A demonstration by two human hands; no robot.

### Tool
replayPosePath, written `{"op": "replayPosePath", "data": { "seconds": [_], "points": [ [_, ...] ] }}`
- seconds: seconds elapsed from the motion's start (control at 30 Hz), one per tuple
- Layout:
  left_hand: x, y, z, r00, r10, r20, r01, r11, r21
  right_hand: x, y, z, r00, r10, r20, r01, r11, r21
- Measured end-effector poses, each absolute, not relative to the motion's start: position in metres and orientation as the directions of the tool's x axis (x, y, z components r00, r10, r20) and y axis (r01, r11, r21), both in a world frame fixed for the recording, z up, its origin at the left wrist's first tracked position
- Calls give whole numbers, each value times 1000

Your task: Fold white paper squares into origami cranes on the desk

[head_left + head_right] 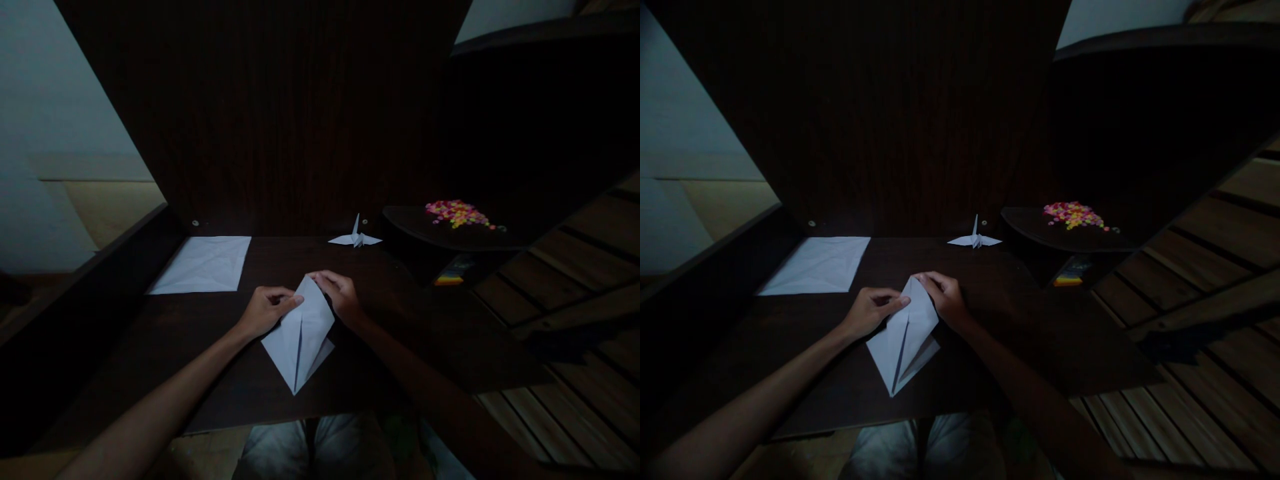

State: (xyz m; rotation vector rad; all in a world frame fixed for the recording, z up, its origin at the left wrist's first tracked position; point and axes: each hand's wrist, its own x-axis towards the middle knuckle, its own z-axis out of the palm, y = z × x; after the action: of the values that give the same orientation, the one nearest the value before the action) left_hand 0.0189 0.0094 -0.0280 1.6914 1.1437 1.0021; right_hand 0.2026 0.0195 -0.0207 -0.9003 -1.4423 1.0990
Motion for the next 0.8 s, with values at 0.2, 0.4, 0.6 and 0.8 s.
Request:
{"op": "replayPosePath", "data": {
  "seconds": [0.2,0.4,0.6,0.8],
  "points": [
    [15,16,-29,72,980,185,217,-197,956,210,30,-28,-196,966,166,-141,140,-980],
    [9,22,-29,-57,969,242,244,-222,944,212,32,-30,-290,953,90,-128,55,-990],
    [9,22,-30,-53,963,265,272,-241,932,206,28,-31,-388,913,129,-75,108,-991],
    [12,20,-33,-7,964,267,241,-258,936,206,29,-37,-358,907,222,21,245,-969]
  ]
}}
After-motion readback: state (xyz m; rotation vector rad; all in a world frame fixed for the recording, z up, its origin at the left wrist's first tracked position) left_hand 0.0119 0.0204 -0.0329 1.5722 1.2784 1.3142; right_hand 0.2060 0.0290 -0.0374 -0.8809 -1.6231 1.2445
